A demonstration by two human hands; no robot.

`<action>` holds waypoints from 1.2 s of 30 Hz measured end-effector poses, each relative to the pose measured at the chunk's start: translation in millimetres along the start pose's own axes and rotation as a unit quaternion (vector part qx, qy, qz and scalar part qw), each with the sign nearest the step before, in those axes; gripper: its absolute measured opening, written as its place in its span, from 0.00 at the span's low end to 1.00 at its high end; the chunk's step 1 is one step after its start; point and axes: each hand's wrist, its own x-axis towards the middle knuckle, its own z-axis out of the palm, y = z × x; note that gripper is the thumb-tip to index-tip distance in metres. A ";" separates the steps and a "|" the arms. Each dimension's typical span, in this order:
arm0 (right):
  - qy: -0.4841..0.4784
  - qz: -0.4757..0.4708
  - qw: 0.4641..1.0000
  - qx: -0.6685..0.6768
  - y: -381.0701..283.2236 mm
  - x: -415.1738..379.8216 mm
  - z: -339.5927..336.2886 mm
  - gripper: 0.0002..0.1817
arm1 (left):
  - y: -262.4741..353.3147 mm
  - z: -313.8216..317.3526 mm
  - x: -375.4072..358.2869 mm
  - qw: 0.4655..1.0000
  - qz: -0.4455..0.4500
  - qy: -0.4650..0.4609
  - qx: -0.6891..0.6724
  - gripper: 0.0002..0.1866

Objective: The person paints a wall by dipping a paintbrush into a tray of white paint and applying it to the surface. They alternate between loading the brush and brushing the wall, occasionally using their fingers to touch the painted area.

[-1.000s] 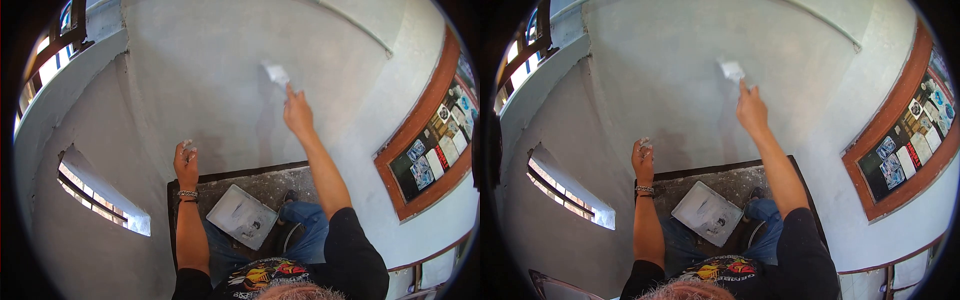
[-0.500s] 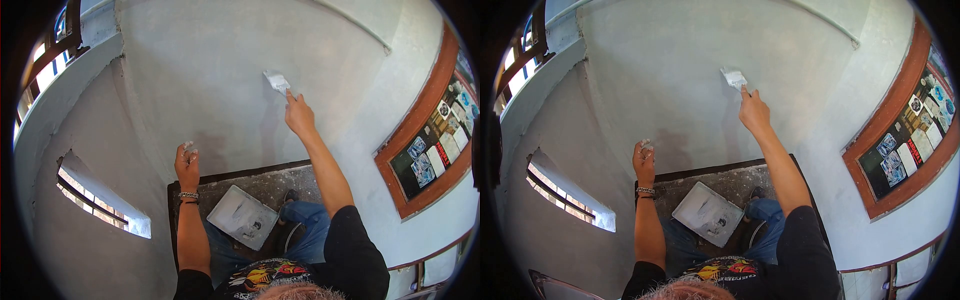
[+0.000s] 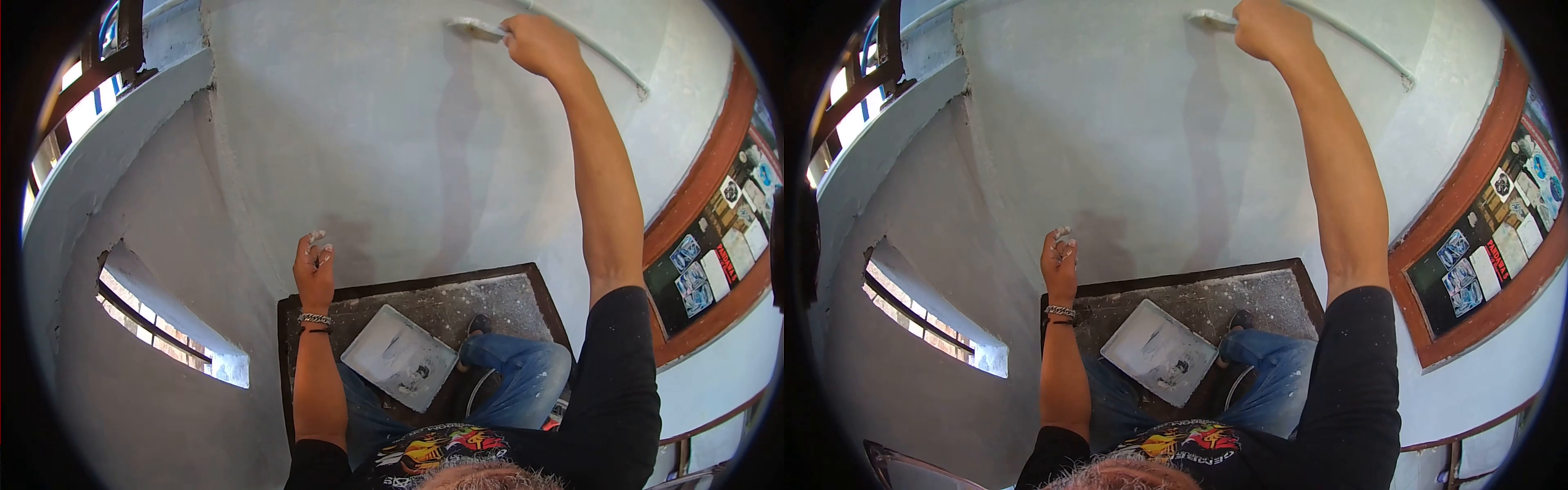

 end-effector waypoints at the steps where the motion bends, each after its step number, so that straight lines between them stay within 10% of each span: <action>1: 0.018 0.007 1.000 0.005 -2.9 -8.3 -5.5 0.18 | -0.9 -1.2 0.5 1.000 0.009 0.000 0.005 0.13; 11: 0.087 -0.033 0.995 0.038 -80.0 -98.8 159.5 0.26 | 2.9 -2.0 -2.2 1.000 0.013 -0.001 -0.008 0.13; 23: 0.185 -0.018 0.979 0.084 -94.7 -58.0 136.5 0.25 | 1.4 -4.9 -1.7 1.000 0.019 0.006 0.002 0.13; 29: 0.043 -0.052 0.983 0.173 -98.5 -110.4 130.9 0.22 | 2.2 -9.2 -0.8 0.999 0.030 0.000 0.013 0.12; 36: -0.035 0.048 0.861 0.505 -55.5 -23.6 106.0 0.16 | 5.4 -5.9 -3.1 1.000 0.025 0.007 0.005 0.13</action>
